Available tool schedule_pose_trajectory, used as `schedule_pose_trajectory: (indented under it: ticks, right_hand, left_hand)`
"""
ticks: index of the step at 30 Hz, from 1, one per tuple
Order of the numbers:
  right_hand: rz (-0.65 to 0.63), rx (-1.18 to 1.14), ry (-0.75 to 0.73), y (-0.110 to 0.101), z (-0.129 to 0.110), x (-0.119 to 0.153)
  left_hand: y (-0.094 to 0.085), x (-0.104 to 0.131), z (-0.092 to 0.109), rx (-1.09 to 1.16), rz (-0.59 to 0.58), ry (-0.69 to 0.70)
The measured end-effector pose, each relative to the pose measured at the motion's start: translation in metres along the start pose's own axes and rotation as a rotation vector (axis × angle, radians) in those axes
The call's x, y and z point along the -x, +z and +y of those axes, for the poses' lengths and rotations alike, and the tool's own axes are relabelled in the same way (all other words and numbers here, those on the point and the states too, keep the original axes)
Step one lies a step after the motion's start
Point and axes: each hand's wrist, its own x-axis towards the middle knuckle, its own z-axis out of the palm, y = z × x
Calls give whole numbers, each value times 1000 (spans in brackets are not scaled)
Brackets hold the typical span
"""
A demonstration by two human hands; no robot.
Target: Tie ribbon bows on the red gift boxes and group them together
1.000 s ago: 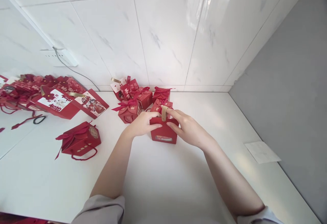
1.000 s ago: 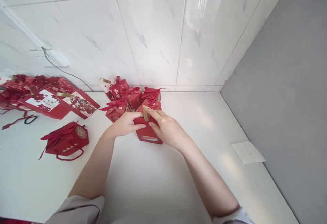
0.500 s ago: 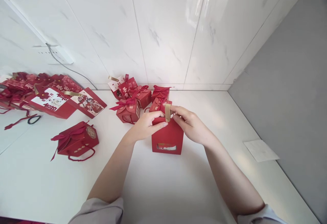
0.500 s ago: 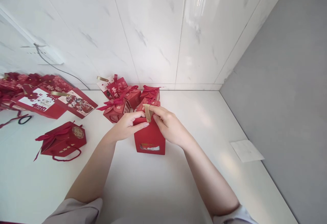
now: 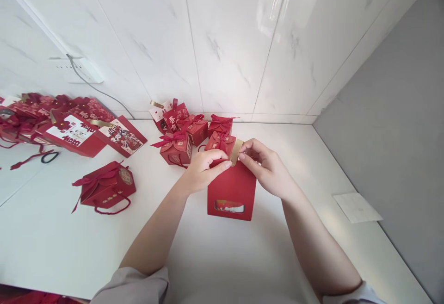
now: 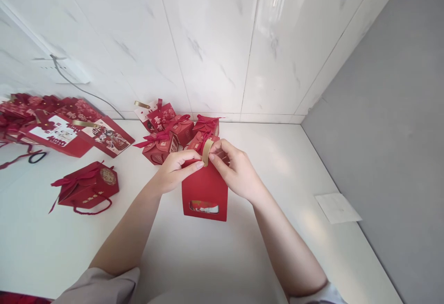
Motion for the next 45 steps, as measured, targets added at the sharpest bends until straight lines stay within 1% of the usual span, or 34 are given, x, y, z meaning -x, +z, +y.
schedule_pose_trajectory:
  ticks: [2,4,9,12,15,18,21,23,25,35,41,45]
  right_hand:
    - [5,63,-24,-1,-2,2]
    - [-10,104,-54,-2,-3,2]
    - [3,159,-111,-2,3,-1]
    - [20,153,-138,-1,9,-4]
    - [62,175,-160,0,13,-7]
    - [117,275,-258,-2,16,-7]
    - [62,443,-368,-4,19,-8]
    - [35,535,-386,-3,22,-9]
    - [39,590,-386,-1,25,-11]
    - [108,673,-434,7,33,-15]
    - [240,739,-535,13,40,-19]
    - [273,711,-552,18,47,-21]
  left_hand:
    - [0,1,0,-37,11,6]
    - [0,1,0,-79,-1,23]
    - [-1,-4,-10,-200,-72,136]
    - [-1,-7,-20,-223,-36,175]
    - [0,-10,-27,-228,31,163]
    - [0,-12,-30,-214,80,124]
    - [2,-13,-30,-165,101,73]
    - [2,-13,-30,-130,107,51]
    - [3,-14,-31,-106,116,43]
    - [7,-17,-34,-85,131,38]
    - [9,-18,-37,-82,178,25]
    - [11,-18,-39,-55,196,8]
